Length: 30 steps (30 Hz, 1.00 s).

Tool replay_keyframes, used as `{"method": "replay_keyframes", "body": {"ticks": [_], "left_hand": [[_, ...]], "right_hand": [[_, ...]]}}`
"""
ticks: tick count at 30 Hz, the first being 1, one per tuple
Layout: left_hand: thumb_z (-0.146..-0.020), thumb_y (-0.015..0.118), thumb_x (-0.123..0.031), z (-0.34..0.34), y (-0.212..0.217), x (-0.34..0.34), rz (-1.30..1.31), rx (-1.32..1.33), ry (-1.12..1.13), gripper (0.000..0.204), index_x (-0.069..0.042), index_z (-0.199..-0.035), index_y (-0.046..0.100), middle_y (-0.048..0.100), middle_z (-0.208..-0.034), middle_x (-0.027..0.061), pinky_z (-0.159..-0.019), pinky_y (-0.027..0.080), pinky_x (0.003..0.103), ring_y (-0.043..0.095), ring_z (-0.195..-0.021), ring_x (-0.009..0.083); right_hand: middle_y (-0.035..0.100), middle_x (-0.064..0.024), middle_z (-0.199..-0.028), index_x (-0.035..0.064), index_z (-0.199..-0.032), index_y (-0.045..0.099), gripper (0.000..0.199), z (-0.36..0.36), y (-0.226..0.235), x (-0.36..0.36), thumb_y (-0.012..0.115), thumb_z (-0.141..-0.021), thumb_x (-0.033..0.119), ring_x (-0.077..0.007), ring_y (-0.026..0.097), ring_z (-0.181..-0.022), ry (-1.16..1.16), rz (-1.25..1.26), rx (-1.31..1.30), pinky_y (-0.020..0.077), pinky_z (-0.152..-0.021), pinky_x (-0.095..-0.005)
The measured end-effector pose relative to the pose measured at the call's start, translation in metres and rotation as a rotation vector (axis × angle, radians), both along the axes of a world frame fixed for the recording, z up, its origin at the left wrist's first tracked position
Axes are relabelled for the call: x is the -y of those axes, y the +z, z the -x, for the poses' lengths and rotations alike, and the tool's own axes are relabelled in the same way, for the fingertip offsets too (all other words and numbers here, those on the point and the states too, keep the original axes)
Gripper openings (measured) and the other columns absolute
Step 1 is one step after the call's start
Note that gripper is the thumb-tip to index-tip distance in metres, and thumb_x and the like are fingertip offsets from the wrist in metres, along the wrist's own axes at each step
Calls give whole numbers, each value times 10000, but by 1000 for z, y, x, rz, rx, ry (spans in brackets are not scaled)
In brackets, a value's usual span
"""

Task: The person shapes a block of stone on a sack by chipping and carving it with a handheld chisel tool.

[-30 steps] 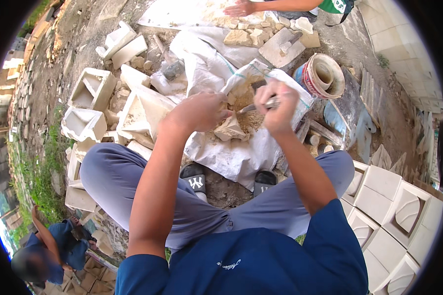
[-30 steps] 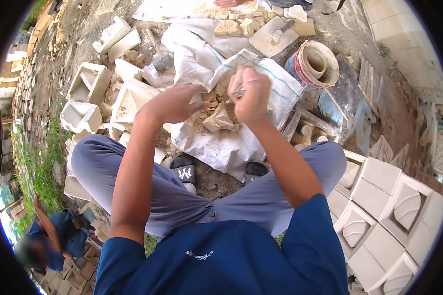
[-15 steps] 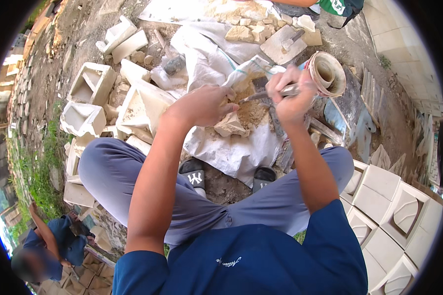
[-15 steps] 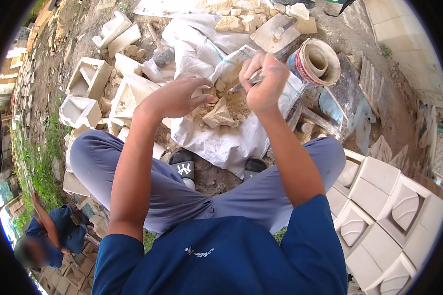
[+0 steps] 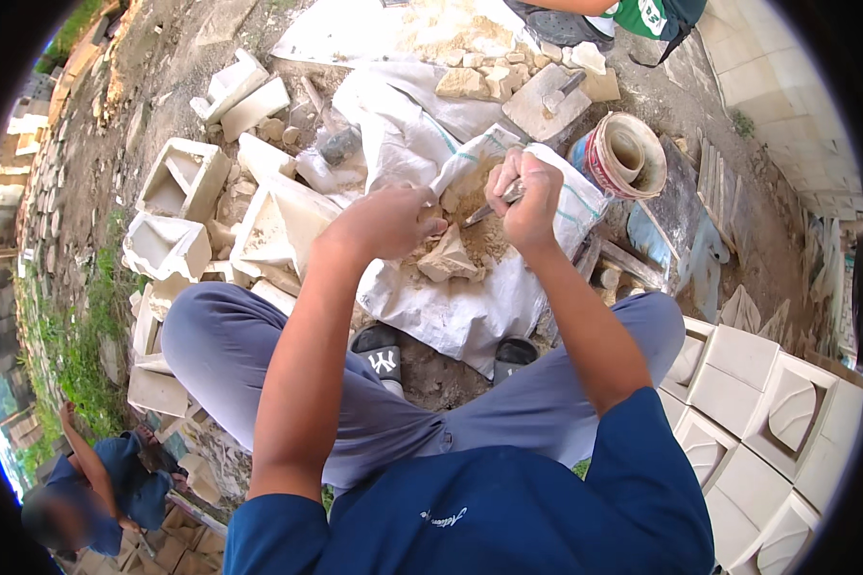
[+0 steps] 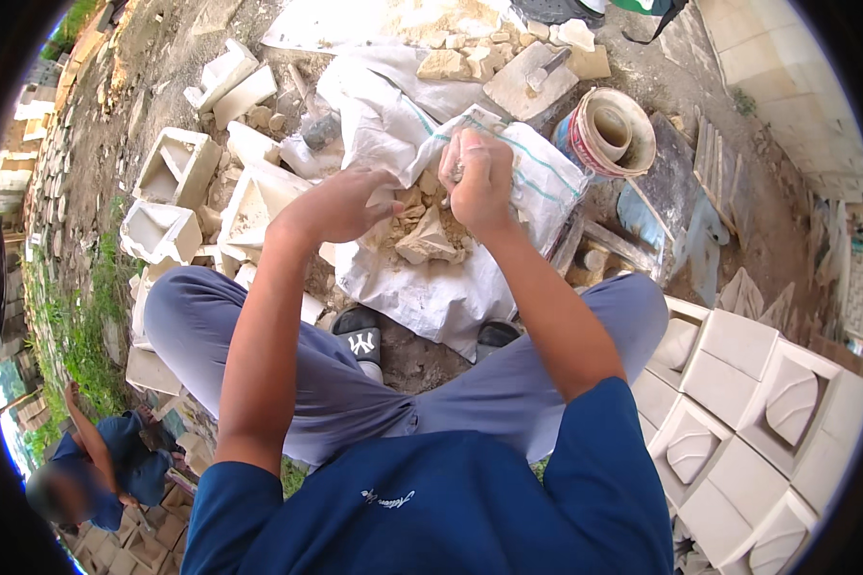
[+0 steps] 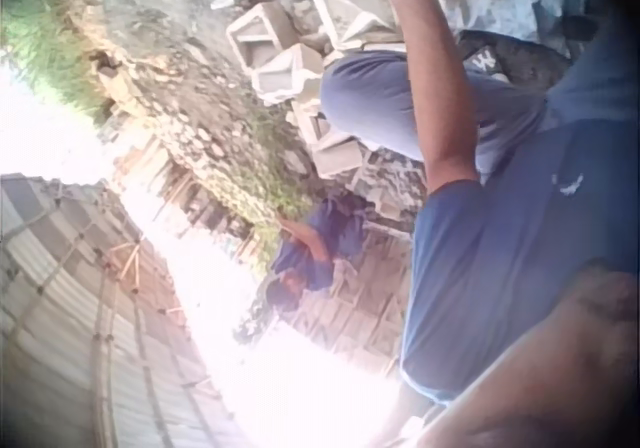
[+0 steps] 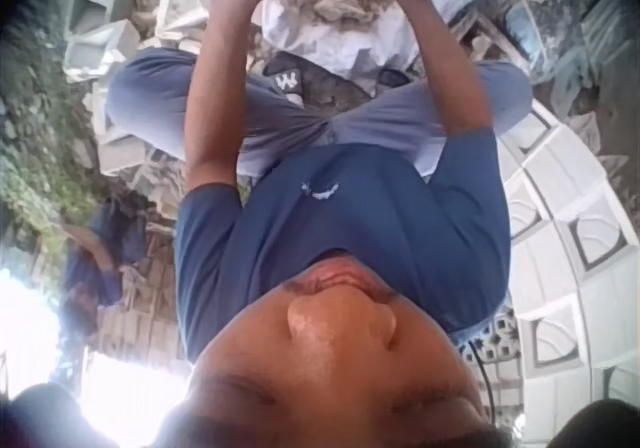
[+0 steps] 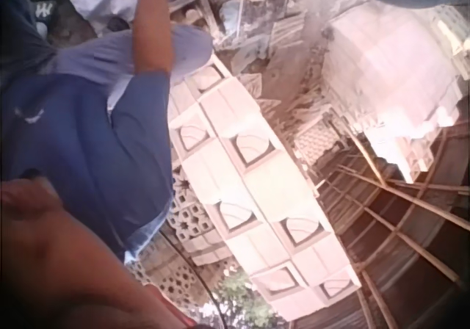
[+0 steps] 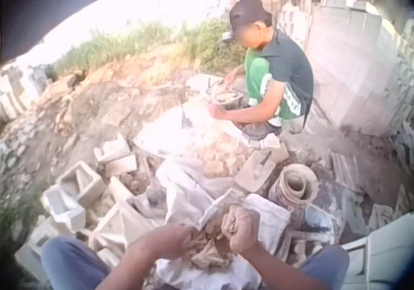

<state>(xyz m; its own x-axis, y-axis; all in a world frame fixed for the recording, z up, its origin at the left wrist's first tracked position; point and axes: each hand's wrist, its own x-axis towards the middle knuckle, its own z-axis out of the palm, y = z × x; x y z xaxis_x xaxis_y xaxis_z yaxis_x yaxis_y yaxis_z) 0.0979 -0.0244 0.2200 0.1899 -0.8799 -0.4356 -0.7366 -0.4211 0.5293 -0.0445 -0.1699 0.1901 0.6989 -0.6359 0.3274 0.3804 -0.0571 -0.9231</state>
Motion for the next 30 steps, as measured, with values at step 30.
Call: {"method": "replay_keyframes", "body": {"ticks": [30], "left_hand": [[-971, 599, -435, 1, -1, -1, 23, 27, 5, 497, -78, -1315, 567, 606, -1287, 195, -1027, 440, 422, 550, -1222, 369]], "right_hand": [[424, -44, -539, 38, -633, 401, 418, 11, -16, 0, 387, -989, 256, -136, 424, -436, -20, 64, -6, 300, -401, -280]]}}
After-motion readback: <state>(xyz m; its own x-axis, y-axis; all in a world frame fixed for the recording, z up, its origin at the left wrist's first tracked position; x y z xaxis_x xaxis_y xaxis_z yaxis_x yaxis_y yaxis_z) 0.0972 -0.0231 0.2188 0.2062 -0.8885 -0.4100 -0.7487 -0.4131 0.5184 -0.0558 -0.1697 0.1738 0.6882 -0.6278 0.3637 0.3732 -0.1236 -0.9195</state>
